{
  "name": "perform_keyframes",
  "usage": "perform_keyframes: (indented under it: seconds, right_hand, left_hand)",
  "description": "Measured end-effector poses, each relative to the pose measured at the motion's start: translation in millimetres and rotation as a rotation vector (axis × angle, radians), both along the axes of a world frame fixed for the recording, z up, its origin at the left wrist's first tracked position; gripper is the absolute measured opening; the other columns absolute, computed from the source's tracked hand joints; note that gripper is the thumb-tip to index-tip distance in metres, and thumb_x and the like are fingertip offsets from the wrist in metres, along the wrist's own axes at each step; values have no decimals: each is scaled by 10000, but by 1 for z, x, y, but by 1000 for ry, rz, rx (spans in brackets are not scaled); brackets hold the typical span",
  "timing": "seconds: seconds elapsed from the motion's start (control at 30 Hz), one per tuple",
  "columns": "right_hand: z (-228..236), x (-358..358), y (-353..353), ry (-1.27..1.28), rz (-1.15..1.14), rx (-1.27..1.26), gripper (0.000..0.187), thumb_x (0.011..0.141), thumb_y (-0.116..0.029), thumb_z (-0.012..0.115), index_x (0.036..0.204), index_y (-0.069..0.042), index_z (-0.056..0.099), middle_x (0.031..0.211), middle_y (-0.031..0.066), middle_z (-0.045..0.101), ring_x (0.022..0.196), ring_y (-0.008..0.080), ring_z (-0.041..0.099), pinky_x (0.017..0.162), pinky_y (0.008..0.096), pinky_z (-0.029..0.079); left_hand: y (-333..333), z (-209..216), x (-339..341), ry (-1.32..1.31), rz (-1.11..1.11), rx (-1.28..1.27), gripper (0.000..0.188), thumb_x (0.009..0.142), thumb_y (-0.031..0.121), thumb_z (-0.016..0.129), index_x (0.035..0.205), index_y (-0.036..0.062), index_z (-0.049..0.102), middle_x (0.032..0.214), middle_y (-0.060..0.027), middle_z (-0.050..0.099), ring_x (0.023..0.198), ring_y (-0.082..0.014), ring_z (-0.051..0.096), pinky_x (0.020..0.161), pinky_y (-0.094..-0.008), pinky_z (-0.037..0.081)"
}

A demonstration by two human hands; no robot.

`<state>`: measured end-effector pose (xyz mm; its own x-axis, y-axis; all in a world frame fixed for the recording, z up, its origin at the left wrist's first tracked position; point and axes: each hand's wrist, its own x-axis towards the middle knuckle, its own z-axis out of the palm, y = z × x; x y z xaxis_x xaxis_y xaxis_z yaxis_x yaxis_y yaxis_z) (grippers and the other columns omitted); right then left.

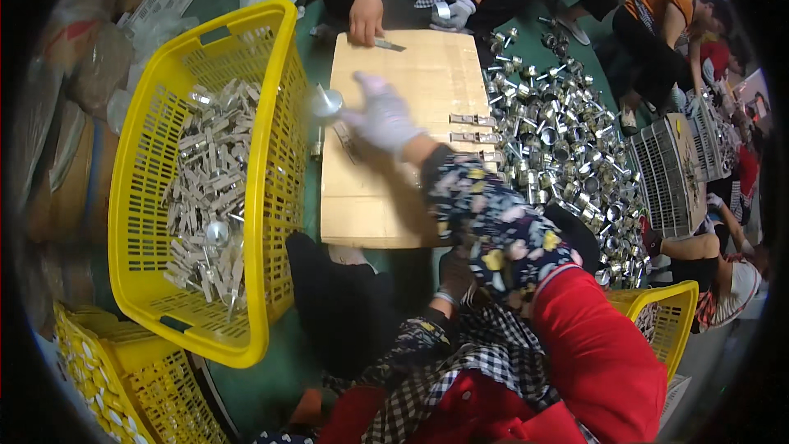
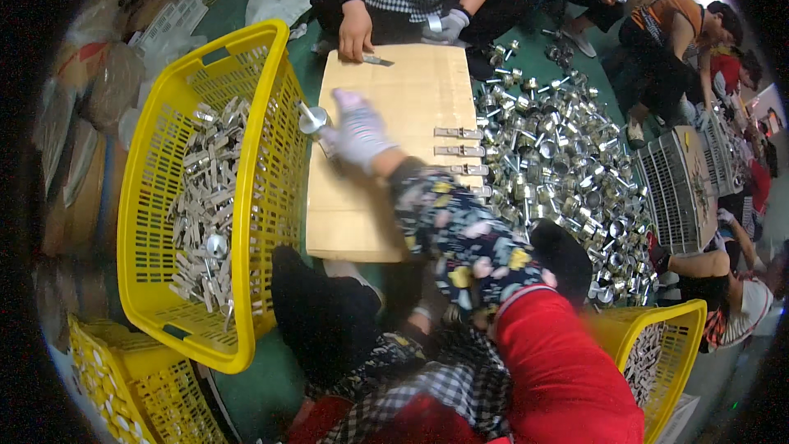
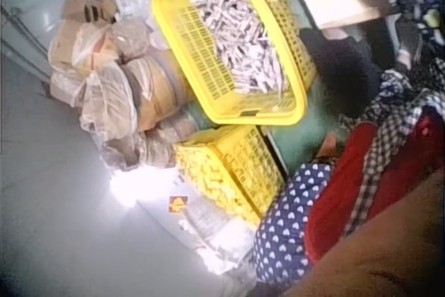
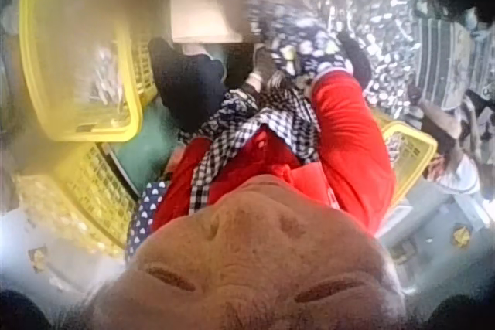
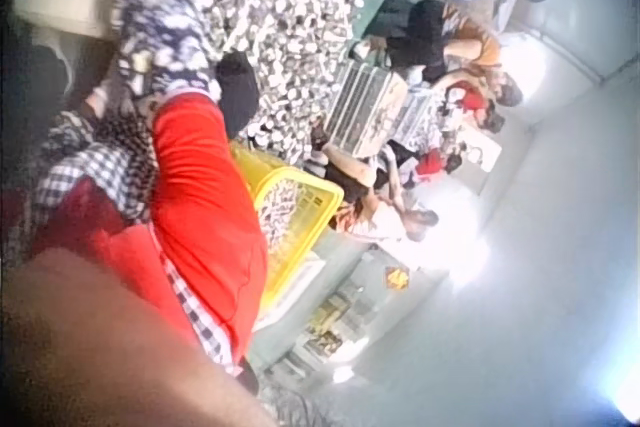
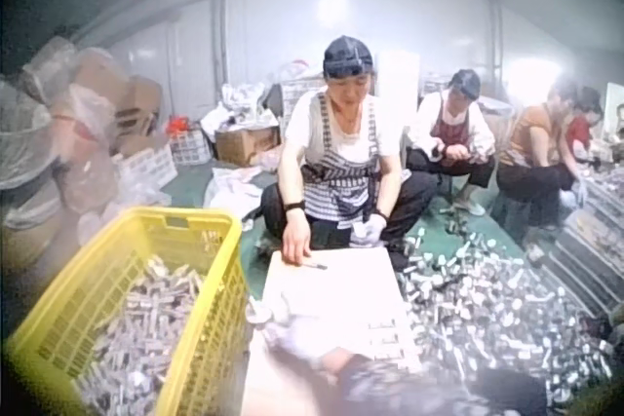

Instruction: The recorder is assembling metal hinge components while sitting on the floor with other workers.

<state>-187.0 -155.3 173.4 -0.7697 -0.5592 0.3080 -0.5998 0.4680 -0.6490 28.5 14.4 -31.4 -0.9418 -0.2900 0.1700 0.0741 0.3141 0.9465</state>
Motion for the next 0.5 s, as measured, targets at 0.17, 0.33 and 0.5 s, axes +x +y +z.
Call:
perform_keyframes:
  seconds: [0.17,0.33,0.5]
  right_hand:
    - [-38,-12,-53,36,-69,182,491,727,-252,636,1169,-117,472,1189,174,449,1153,345,392,926,409,377]
    - [-33,-16,-38,-54,3,49,263,775,-219,565,1017,-125,526,1150,173,474,1107,341,432,897,413,383]
    - [-21,-2,36,-367,-246,67,185,840,-194,474,963,-55,483,990,203,535,908,358,546,800,430,432]
  left_hand:
    - [17,29,6,-328,-81,694,180,821,167,594,947,43,624,892,-57,634,809,-147,591,704,-288,470]
    - [19,21,3,-321,-115,772,185,825,165,586,962,46,621,914,-59,633,846,-150,586,733,-299,465]
    - [27,10,-10,-270,-155,847,191,828,163,577,977,50,618,935,-60,632,883,-153,581,763,-311,460]
